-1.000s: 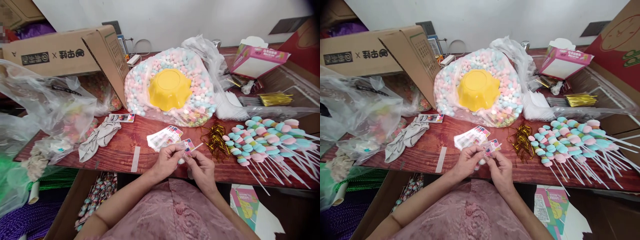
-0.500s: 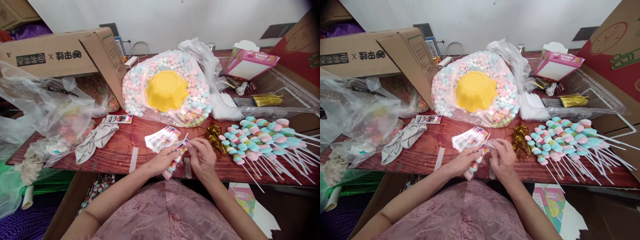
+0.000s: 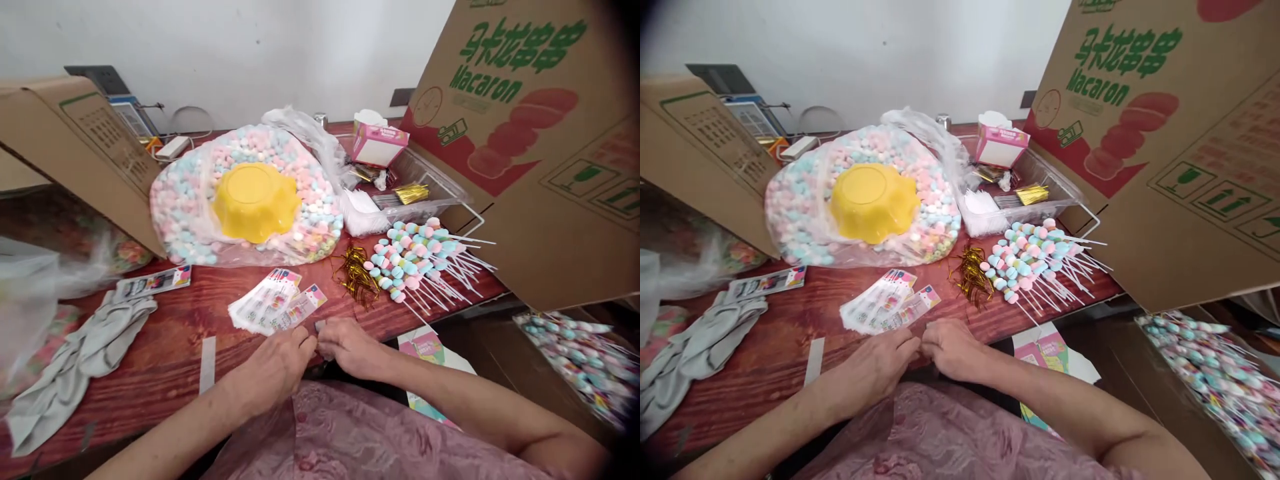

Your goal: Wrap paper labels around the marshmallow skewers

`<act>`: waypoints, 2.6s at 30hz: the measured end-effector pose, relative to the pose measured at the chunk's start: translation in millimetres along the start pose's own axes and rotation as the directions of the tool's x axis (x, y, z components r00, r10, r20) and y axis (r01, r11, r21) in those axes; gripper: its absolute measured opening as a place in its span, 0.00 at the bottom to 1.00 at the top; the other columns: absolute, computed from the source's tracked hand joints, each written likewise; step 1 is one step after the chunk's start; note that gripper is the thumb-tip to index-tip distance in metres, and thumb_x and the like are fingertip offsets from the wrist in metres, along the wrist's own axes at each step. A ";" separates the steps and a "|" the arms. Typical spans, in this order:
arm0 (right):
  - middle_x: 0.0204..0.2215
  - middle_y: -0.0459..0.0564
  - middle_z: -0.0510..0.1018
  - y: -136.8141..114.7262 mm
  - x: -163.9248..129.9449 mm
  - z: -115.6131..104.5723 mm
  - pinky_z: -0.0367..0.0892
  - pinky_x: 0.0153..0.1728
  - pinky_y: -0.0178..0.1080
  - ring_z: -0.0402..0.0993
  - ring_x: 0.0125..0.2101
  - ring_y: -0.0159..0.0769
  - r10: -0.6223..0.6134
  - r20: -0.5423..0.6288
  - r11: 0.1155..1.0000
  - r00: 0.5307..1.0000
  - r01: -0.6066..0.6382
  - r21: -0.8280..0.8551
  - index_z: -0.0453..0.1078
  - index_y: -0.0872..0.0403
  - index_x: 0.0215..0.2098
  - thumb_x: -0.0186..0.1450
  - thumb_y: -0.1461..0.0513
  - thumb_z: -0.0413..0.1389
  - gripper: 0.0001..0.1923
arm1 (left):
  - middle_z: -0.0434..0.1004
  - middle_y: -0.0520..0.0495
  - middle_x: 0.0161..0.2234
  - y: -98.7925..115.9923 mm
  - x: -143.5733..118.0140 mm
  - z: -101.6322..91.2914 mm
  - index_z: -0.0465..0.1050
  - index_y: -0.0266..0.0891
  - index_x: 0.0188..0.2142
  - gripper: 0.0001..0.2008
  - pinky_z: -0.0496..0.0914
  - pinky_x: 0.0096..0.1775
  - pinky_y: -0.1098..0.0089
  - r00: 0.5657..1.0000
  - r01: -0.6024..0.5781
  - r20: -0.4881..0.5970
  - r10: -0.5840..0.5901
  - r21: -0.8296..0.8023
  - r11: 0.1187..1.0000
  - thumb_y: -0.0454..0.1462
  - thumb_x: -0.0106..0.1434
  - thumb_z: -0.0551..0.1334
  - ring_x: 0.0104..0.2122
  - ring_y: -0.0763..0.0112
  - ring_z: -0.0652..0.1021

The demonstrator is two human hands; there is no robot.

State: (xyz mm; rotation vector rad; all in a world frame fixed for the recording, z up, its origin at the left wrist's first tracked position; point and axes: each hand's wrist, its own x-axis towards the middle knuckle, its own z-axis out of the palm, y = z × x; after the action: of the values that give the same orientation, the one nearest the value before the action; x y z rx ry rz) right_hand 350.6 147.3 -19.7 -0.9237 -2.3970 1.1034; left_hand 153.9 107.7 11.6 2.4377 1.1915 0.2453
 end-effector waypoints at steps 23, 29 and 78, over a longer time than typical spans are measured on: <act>0.41 0.51 0.79 81.2 -46.9 -98.5 0.55 0.34 0.40 0.67 0.35 0.37 -0.158 -0.204 0.540 0.966 -0.088 -0.837 0.76 0.53 0.33 0.65 0.69 0.53 0.11 | 0.71 0.52 0.20 -2.6 18.6 14.3 0.72 0.36 0.29 0.17 0.55 0.16 0.79 0.784 0.416 0.295 -0.546 -0.903 0.110 0.49 0.55 0.63 0.14 0.80 0.66; 0.24 0.45 0.74 69.7 -40.3 -116.7 0.60 0.27 0.35 0.66 0.23 0.31 0.096 -0.348 0.987 0.932 -0.135 -0.087 0.72 0.54 0.30 0.68 0.58 0.52 0.11 | 0.73 0.49 0.22 -1.2 24.9 15.7 0.73 0.35 0.27 0.17 0.57 0.16 0.80 0.793 0.368 0.272 -0.545 -0.927 0.073 0.48 0.54 0.65 0.17 0.79 0.69; 0.23 0.47 0.74 0.6 -4.0 -14.2 0.64 0.24 0.34 0.67 0.22 0.31 -0.212 -0.141 0.937 0.967 0.242 0.250 0.71 0.54 0.31 0.67 0.62 0.53 0.08 | 0.72 0.52 0.17 3.5 12.1 5.5 0.74 0.34 0.21 0.07 0.57 0.13 0.78 0.876 0.377 0.402 -0.268 -0.915 -0.139 0.38 0.48 0.64 0.12 0.80 0.66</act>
State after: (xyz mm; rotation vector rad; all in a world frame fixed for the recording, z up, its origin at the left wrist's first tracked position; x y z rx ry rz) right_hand 361.5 152.5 -11.3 -0.5852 -2.1335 1.2101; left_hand 165.7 113.7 7.9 0.6943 0.9125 0.5974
